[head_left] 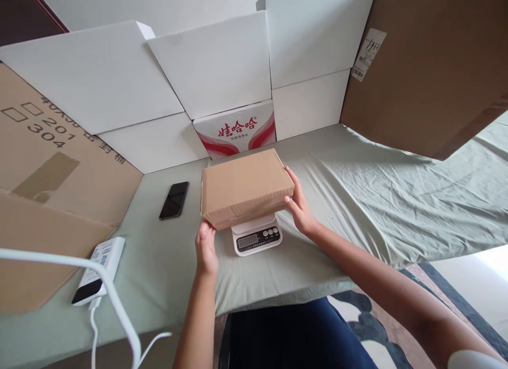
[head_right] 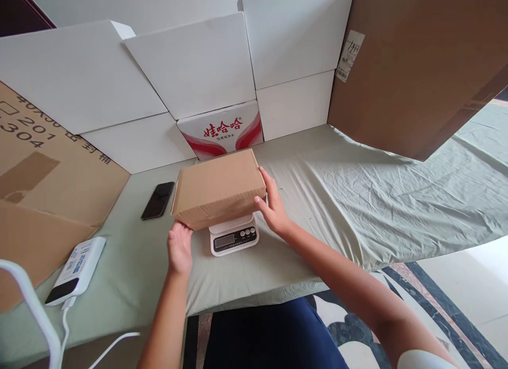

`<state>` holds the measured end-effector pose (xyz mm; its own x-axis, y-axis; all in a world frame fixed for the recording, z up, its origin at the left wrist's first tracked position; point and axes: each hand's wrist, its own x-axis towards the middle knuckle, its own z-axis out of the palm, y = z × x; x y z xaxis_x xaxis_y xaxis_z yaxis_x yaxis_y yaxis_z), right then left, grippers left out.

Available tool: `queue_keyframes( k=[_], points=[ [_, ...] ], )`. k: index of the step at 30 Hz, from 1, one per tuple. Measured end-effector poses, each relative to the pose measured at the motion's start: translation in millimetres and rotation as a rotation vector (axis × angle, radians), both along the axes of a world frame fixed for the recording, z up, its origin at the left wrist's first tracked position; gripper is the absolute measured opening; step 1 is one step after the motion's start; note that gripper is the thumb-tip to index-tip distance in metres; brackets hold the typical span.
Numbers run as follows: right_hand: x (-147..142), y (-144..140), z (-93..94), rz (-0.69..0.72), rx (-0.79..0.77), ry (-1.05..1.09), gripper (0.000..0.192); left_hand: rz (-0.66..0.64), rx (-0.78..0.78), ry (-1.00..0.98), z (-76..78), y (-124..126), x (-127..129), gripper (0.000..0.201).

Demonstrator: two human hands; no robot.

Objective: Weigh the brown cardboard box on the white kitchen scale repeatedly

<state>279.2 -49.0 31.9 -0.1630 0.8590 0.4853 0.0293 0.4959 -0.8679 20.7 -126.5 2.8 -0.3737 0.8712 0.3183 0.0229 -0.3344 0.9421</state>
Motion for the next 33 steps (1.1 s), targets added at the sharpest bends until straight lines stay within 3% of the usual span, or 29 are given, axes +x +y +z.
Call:
queue_keyframes(
  k=[4, 6, 9, 12, 15, 18, 28, 33],
  points=[
    [-9.9, 28.3, 28.0, -0.016, 0.072, 0.024, 0.080, 0.003, 0.103, 0.016, 26.1, 39.9, -12.9, 0.078],
    [-18.1, 51.2, 32.7, -0.015, 0.090, 0.038, 0.081, 0.016, 0.099, -0.003, 30.9, 70.5, -19.5, 0.079],
    [-29.9, 82.4, 20.3, -0.022, 0.016, 0.055, 0.086, 0.041, -0.005, -0.073, 19.3, 112.1, -24.5, 0.085],
    [-36.5, 98.4, -1.1, -0.046, 0.000, 0.084, 0.088, 0.029, -0.028, -0.117, -3.0, 134.4, -25.2, 0.082],
    [-39.0, 102.8, -13.8, -0.066, 0.042, 0.099, 0.086, 0.018, -0.001, -0.150, -19.9, 141.0, -25.1, 0.079],
    [-41.5, 105.9, -17.7, -0.084, -0.019, 0.085, 0.086, 0.023, -0.038, -0.160, -27.5, 143.7, -25.4, 0.077],
    [-35.7, 109.5, -27.7, -0.054, -0.249, 0.106, 0.090, 0.042, -0.084, -0.203, -24.4, 143.1, -36.7, 0.078],
    [-34.0, 104.2, -26.6, -0.036, -0.187, 0.043, 0.081, 0.022, -0.120, -0.219, -25.8, 139.2, -33.4, 0.078]
  ],
)
